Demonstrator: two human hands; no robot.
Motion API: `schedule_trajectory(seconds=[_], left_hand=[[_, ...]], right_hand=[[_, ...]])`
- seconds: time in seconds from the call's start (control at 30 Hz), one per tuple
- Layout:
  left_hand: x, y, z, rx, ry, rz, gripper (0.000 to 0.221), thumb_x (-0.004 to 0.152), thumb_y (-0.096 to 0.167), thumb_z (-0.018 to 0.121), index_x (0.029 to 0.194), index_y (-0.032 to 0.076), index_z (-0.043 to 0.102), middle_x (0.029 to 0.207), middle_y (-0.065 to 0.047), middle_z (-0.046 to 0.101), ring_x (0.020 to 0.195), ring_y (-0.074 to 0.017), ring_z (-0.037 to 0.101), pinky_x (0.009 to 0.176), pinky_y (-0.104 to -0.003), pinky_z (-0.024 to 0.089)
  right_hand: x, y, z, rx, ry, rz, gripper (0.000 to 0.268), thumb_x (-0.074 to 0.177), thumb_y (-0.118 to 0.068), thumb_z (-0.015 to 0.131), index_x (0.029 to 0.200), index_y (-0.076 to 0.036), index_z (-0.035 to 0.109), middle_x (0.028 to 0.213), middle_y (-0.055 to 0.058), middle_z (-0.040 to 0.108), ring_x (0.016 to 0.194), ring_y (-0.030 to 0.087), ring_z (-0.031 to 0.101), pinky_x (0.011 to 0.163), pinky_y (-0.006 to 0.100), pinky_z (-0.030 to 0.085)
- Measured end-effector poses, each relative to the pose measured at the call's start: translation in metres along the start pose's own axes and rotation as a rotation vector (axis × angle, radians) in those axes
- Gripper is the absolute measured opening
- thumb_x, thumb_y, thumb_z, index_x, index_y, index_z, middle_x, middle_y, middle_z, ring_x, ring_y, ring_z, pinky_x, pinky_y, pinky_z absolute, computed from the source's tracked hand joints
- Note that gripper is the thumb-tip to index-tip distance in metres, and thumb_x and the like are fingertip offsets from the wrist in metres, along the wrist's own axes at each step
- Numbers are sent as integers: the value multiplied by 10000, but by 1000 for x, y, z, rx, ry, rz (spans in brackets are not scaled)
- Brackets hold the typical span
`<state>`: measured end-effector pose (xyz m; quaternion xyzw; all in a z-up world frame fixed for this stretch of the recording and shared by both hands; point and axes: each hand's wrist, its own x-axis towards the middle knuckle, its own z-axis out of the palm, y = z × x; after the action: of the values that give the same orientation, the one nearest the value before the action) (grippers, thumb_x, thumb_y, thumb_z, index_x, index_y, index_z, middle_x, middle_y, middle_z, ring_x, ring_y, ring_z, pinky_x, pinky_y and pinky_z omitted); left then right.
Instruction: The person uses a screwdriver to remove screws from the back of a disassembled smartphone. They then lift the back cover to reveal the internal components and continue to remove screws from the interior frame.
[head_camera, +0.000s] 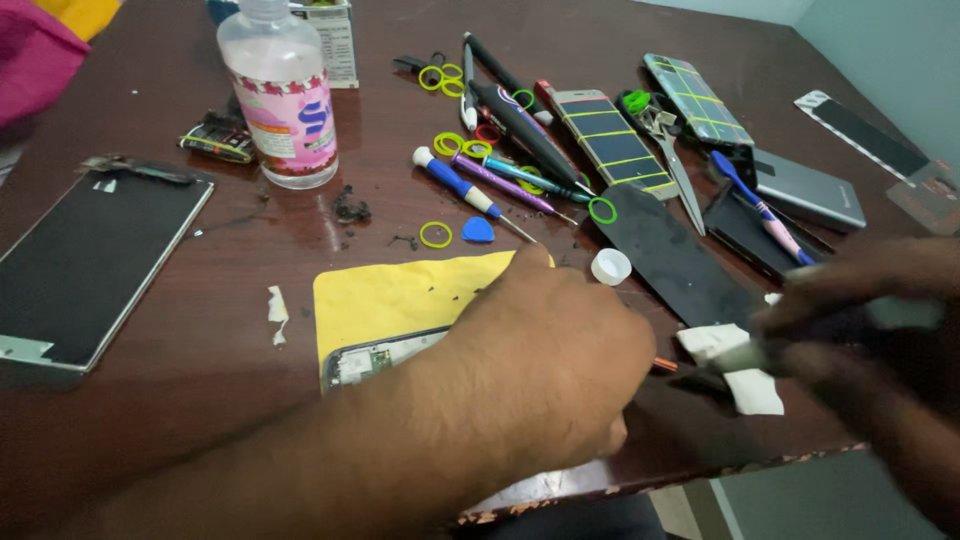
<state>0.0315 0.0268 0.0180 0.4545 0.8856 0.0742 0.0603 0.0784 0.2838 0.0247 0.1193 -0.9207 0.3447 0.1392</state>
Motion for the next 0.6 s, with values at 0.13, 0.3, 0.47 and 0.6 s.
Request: schedule_trajectory(seconds=[0.13, 0.3, 0.47, 0.6], left_hand=[[0, 2, -2, 26, -59, 17, 298, 846, 405, 721, 961, 131, 745, 951, -77, 726, 956, -283, 685, 895, -483, 452], [0, 1, 5, 60, 3, 97, 291, 837, 413, 717, 924, 137, 749, 946, -85, 728, 955, -295, 676, 880, -502, 448], [0, -18, 4, -61, 259, 37, 256, 758, 351, 741, 850, 112, 731, 848, -121, 725, 886, -343, 689, 859, -495, 496], [-9, -55, -16, -256, 453, -25, 219, 734, 180, 710, 930, 83, 705, 813, -124, 721, 833, -338, 714, 752, -442, 558]], right_hand=[[4, 18, -9, -298, 1, -53, 261, 951, -215, 663, 1148, -47, 631, 914, 131, 703, 890, 228, 742, 942, 395, 608], [-10, 8, 8, -195, -1, 152, 297, 945, -209, 710, 1171, -55, 594, 911, 149, 716, 872, 229, 761, 864, 402, 609], [-15, -26, 34, -20, 186, -12, 529, 926, -39, 663, 1404, -28, 438, 987, 160, 698, 946, 237, 744, 847, 367, 624], [-5, -51, 51, 38, 238, -43, 541, 924, 42, 603, 1405, -2, 357, 1045, 154, 683, 987, 214, 739, 836, 315, 604]])
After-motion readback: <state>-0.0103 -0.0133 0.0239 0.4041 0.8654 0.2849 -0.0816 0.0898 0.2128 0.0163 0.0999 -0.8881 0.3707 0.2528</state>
